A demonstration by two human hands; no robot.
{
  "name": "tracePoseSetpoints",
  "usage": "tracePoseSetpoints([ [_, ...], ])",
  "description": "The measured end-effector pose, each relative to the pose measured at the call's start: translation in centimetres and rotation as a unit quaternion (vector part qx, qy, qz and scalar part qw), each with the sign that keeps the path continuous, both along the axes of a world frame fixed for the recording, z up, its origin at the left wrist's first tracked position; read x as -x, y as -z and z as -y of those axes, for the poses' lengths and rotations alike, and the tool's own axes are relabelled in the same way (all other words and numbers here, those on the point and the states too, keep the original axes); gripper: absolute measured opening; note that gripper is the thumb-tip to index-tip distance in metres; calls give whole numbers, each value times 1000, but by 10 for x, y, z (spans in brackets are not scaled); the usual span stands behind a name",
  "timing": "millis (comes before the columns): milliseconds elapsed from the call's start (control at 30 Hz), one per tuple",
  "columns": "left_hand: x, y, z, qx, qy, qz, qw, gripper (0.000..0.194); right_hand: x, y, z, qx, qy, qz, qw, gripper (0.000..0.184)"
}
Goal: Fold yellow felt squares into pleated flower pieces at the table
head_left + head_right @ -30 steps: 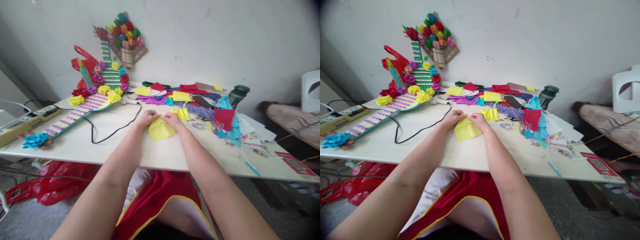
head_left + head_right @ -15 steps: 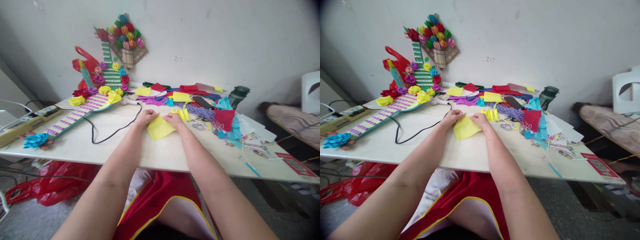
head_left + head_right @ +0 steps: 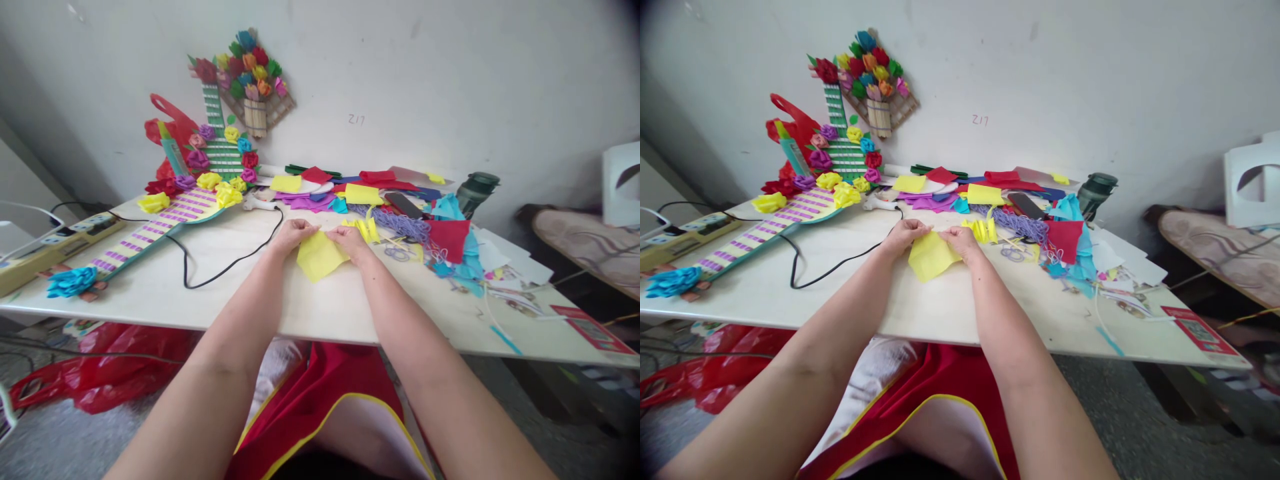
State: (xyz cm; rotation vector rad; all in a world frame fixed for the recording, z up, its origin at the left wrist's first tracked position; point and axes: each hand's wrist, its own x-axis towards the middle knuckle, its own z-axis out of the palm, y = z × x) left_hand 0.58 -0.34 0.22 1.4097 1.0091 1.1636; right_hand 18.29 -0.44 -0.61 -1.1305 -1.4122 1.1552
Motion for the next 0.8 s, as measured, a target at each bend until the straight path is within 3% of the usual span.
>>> tracePoseSetpoints([
  [133,0,1,1,18,29,-7,999,32,-1,0,0,-6,-7,-9,1000,31],
  [367,1,1,-6,-29,-70,20,997,29,-3,-1,-2,25,3,-129,991,34],
  [500,0,0,-7,-27,-99,70,992,28,-1,-3,0,60,-1,-142,988,35],
  [800,1,8,-11,14,41,93,995,43,1,-6,-2,39,107,-156,981,23],
])
